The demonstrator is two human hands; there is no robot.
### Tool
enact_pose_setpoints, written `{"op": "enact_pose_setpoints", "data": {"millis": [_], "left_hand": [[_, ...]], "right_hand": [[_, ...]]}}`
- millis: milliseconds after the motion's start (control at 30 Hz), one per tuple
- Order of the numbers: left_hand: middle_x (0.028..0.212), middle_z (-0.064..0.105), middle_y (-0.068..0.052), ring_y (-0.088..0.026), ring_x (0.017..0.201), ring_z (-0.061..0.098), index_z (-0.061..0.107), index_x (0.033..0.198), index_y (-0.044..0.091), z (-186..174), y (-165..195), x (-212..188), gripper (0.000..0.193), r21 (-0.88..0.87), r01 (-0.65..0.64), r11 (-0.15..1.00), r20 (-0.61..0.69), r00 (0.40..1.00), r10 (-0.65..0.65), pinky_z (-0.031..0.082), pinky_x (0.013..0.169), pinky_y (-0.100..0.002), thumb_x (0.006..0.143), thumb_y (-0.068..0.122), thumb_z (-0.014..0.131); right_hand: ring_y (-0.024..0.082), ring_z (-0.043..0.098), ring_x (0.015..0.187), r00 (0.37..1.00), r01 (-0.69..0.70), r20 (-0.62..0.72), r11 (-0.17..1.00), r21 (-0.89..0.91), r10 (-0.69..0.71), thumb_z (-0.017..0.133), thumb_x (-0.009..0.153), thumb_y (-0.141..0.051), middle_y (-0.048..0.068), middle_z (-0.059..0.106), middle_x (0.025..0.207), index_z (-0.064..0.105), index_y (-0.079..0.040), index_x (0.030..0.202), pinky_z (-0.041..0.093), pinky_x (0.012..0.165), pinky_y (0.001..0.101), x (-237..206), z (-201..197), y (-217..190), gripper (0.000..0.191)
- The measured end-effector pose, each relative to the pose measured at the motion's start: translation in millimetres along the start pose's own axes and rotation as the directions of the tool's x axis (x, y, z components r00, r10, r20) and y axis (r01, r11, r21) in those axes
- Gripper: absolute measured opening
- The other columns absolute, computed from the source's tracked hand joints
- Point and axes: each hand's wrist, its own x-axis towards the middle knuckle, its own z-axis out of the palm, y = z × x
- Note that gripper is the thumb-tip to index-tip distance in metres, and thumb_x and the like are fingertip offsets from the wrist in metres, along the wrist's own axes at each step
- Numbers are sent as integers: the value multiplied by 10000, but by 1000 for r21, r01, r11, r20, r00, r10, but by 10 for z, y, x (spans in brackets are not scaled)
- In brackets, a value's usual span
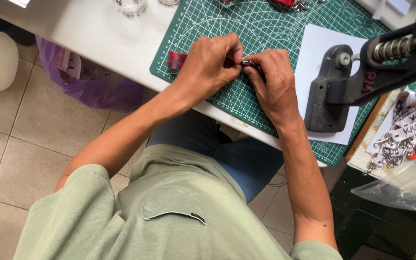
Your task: The person assembles keychains by attaching metal rings to red and black patterned lanyards. They repeatedly pick up a lanyard, thread a metal ring through the loop, and place the finished keychain on the table.
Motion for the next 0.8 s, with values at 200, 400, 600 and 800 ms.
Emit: {"op": "enact_pose_setpoints", "data": {"millis": [200,400,600,800], "left_hand": [[888,764,-105,-207,829,786,636,981,28,-84,-36,74,196,31,-77,997,55,996,75,627,732,-300,844,-10,771],[915,780,-93,-219,854,790,644,1075,35,-164,6,67,293,70,-94,993,124,989,85,623,727,-301,873,104,844],[896,772,-62,-211,838,750,680,1096,60,-144,32,37,242,229,-203,952,127,976,178,561,767,-349,918,143,823],[914,771,-48,-224,858,689,789,1060,93,-121,21,-18,182,337,-232,912,133,971,198,473,800,-395,931,220,803]], "right_hand": [[252,653,941,994,-108,0,988,107,109,817,955,-91,89,722,993,723,-22,1077,540,812,368,6,-43,24,169],[214,678,978,994,-113,20,973,202,111,811,968,-90,72,750,1023,740,-36,1111,560,822,332,25,-62,45,168],[210,685,971,992,-127,19,974,189,125,816,942,-62,81,745,1000,750,-39,1093,566,828,327,12,-61,41,166],[196,717,959,994,-99,-37,980,170,107,822,942,-47,70,755,998,763,-49,1075,595,820,306,-11,-33,58,146]]}}
